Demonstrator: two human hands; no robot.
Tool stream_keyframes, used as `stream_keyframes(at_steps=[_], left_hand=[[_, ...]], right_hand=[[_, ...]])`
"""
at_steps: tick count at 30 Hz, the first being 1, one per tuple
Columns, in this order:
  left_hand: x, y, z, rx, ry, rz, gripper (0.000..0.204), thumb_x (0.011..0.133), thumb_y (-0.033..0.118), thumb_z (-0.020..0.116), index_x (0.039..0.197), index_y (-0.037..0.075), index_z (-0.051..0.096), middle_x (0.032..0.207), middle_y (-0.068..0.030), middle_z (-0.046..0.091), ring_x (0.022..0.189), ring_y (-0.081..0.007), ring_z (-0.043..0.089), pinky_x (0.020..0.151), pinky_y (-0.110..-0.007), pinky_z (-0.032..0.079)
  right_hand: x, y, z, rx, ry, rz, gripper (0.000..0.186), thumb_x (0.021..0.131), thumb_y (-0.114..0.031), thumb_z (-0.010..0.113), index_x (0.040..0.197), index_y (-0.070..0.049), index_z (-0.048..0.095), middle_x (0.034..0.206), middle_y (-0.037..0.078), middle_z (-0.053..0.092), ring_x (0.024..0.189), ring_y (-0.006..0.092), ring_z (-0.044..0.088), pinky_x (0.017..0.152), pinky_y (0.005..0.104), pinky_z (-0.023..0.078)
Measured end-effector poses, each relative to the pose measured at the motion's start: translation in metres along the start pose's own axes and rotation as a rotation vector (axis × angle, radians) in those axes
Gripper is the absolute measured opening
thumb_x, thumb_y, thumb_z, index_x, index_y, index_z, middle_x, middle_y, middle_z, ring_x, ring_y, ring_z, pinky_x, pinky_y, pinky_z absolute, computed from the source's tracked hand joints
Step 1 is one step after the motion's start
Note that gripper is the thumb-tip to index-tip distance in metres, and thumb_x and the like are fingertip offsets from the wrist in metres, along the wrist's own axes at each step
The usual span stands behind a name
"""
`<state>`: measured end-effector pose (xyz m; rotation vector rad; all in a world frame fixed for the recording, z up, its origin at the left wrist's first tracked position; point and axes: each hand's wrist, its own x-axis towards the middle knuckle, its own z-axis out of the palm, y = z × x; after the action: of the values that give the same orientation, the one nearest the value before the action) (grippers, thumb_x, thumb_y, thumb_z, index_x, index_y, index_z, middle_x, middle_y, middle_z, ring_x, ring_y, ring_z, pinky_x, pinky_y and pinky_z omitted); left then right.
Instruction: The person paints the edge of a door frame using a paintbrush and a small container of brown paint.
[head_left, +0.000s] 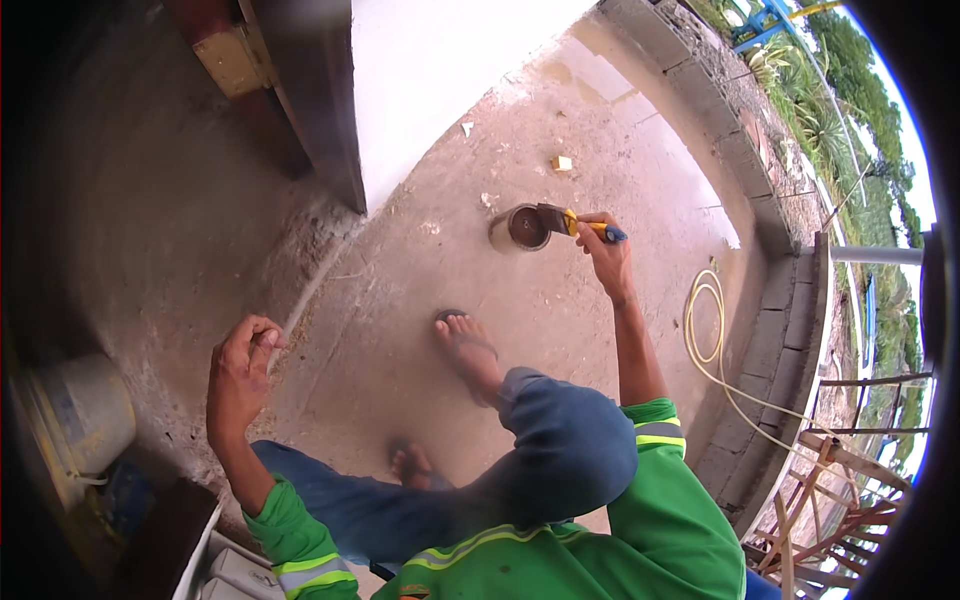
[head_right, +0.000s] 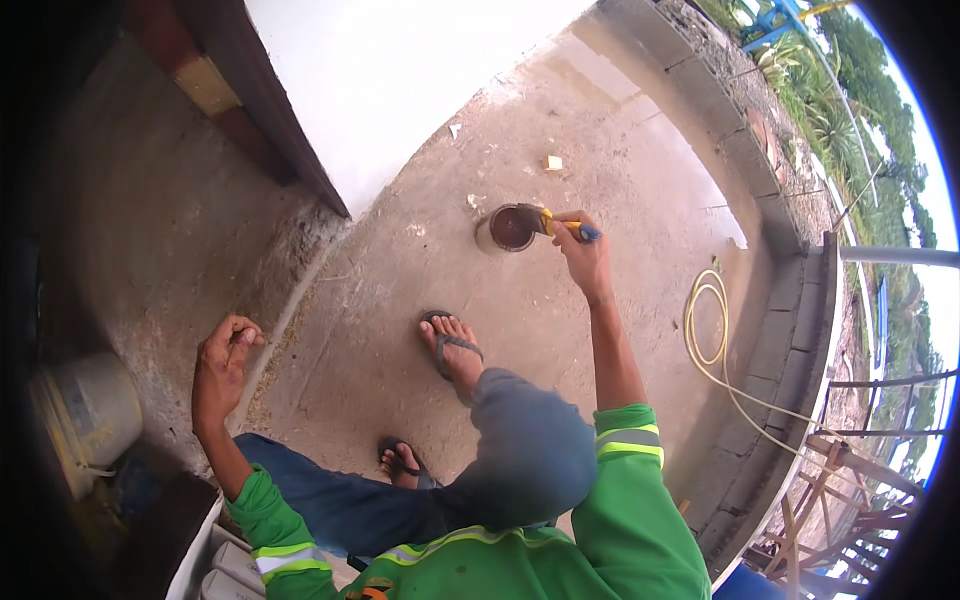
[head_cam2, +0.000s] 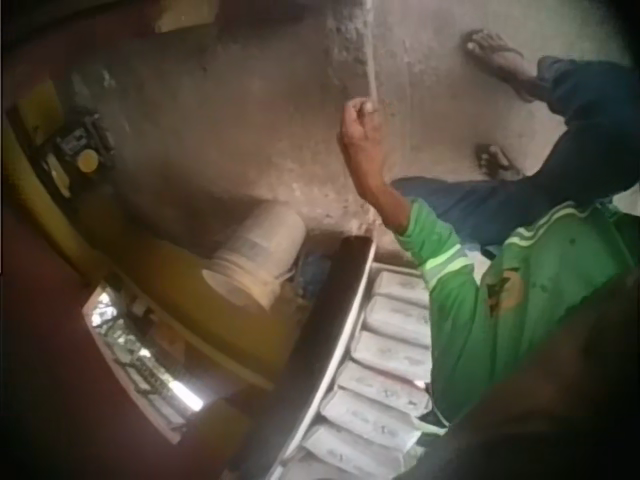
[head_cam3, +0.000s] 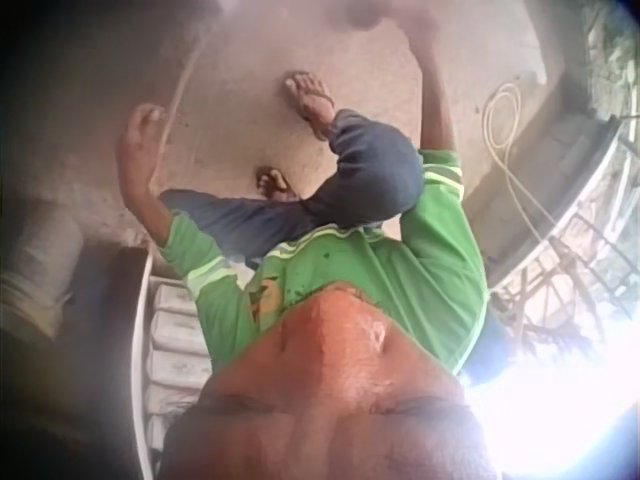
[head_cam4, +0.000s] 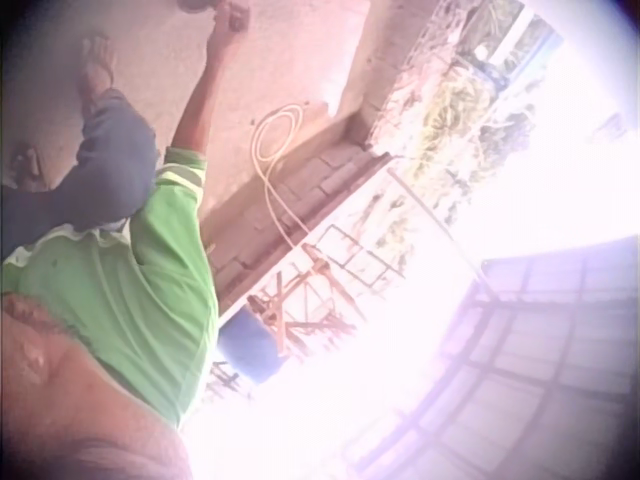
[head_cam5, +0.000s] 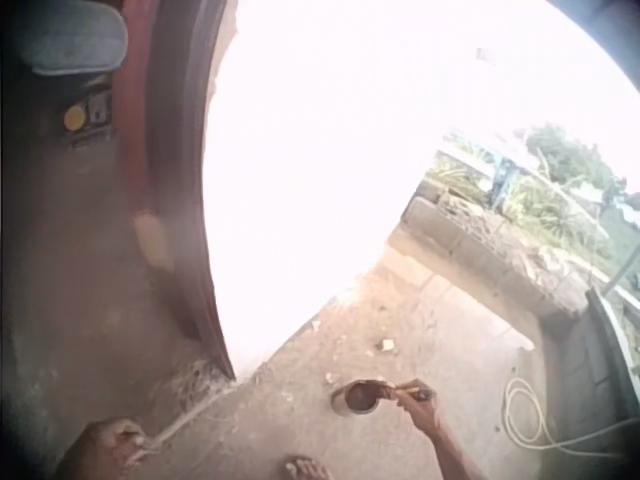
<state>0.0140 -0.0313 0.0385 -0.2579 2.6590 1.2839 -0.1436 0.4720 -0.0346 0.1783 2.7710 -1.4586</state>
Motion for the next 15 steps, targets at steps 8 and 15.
stream_keyframes(at_steps=[8, 15], left_hand=[[0.003, 0.012, -0.035, 0.099, -0.066, -0.113, 0.031, 0.105, 0.024, 0.047, 0.090, 0.000, 0.059, 0.079, -0.0083, 0.067, 0.066, -0.0153, 0.054, 0.065, -0.031, 0.043], [0.005, -0.044, -0.068, 0.055, 0.001, -0.127, 0.027, 0.103, 0.024, 0.053, 0.094, 0.000, 0.060, 0.078, -0.0093, 0.068, 0.071, -0.0185, 0.062, 0.070, -0.035, 0.048]], right_hand=[[-0.031, 0.074, 0.023, 0.647, 0.153, 0.109, 0.024, 0.098, -0.024, 0.062, 0.106, -0.002, 0.065, 0.077, 0.003, 0.062, 0.068, 0.0116, 0.053, 0.062, 0.0273, 0.041], [-0.055, 0.154, 0.050, 1.543, 0.287, 0.217, 0.043, 0.102, -0.044, 0.050, 0.101, -0.004, 0.064, 0.080, 0.007, 0.058, 0.075, 0.0208, 0.051, 0.067, 0.0337, 0.042]])
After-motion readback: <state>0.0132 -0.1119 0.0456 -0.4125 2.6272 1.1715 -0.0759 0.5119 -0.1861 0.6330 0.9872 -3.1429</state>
